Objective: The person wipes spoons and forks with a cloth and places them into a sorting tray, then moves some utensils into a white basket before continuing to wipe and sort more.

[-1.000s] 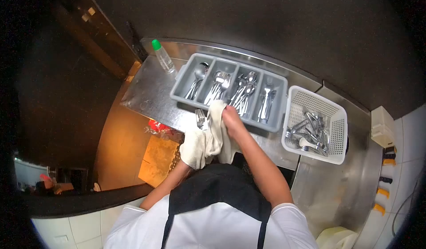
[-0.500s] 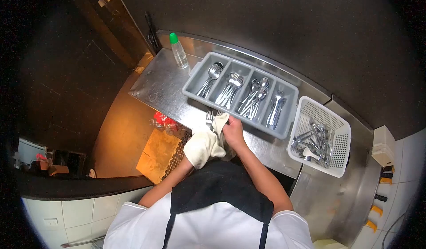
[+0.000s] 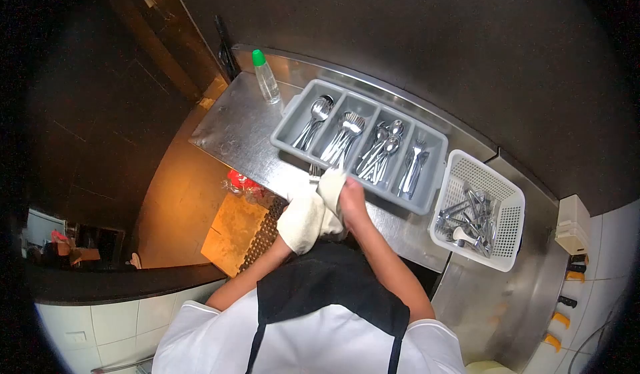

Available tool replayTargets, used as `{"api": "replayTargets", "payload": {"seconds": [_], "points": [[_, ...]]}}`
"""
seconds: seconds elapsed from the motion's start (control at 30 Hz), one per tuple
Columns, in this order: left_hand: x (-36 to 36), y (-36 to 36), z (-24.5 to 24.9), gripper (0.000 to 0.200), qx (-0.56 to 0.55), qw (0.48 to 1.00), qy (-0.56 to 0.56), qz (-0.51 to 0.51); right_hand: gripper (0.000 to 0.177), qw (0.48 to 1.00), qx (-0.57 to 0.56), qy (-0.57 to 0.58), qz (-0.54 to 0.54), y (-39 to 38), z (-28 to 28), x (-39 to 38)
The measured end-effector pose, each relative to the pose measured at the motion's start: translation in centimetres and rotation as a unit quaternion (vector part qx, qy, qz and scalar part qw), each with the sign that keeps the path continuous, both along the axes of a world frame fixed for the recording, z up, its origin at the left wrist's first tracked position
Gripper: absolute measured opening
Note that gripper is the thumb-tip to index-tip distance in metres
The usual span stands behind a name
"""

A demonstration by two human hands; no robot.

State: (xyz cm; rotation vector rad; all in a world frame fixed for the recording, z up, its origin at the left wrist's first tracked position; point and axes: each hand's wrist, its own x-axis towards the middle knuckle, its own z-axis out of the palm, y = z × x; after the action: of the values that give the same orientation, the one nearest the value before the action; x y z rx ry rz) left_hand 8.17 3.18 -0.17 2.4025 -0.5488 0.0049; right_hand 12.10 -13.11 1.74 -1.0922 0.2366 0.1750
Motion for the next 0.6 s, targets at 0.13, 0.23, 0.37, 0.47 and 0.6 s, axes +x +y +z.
{"api": "replayTargets", "payload": {"seconds": [0.13,0.23,0.37,0.47,0.6], "points": [[0.5,0.7,-0.4,0.021,0.015,1.000,0.003,-0.002,0.021,0.996,-0.090,-0.002,0.019,0.5,1.7,-0.3],[1.6,0.5,2.0,0.014,0.082,0.997,0.002,-0.013,0.027,0.993,-0.094,-0.029,0.068,2.4,-0.8,-1.6],[2.5,-0.3,7.0,0.008,0.247,0.964,-0.044,-0.092,0.024,0.993,-0.066,0.062,0.082,0.6,0.9,3.0],[2.8,-0.6,8.6,0.005,0.359,0.900,-0.192,-0.155,0.031,0.995,0.054,0.074,0.039,0.0,1.3,4.4],[2.7,-0.9,7.7,0.010,0.117,0.990,0.069,-0.041,0.023,0.995,-0.049,-0.005,0.083,1.4,0.4,2.0]]}}
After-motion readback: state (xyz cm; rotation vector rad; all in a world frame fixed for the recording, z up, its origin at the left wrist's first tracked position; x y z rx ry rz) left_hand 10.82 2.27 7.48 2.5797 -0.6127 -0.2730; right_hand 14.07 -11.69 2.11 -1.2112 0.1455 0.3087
